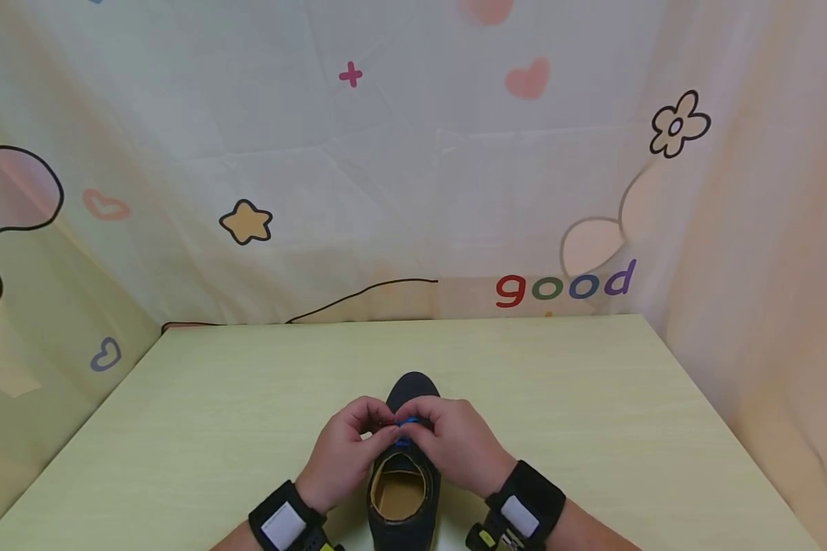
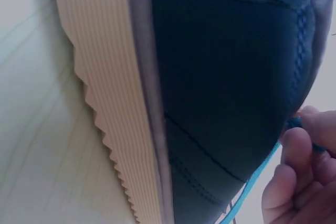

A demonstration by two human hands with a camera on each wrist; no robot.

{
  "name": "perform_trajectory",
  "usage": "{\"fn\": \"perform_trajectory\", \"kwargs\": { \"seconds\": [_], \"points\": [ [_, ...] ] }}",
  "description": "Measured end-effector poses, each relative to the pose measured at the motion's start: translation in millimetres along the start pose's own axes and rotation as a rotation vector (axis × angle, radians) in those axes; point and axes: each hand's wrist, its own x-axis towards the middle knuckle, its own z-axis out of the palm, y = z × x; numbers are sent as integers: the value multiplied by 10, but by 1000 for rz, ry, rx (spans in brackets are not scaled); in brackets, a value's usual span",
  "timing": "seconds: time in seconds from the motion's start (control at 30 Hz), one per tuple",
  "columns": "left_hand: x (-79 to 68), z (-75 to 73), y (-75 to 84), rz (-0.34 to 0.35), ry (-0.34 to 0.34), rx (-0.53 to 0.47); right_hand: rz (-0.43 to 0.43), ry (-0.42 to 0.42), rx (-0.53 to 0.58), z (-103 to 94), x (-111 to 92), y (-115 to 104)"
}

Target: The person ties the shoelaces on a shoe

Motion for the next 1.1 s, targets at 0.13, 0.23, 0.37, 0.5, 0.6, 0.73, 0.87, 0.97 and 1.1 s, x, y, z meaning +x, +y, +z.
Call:
{"fn": "perform_trajectory", "kwargs": {
  "seconds": [0.13,0.23,0.37,0.5,0.6,0.73,0.87,0.97,1.1],
  "points": [
    [9,-1,1,-5,-17,-17,6,4,-4,1,-5,-4],
    [9,-8,15,3,-46,-4,5,4,-5,2,-7,-8],
    [3,-20,40,4,-78,7,-11,8,1,4,-8,-9],
    [5,-25,52,-5,-86,18,-32,13,14,7,-12,-4],
    [9,-27,60,-7,-72,38,-50,23,21,10,-11,1],
    [14,-28,64,-14,-47,59,-75,33,23,9,-11,-2],
    [14,-25,55,-22,-28,70,-87,31,28,6,-17,-9],
    [11,-25,51,-26,-19,73,-87,35,27,7,-17,-12],
    [5,-25,54,-33,-8,71,-80,48,11,11,-16,-11]
  ]
}}
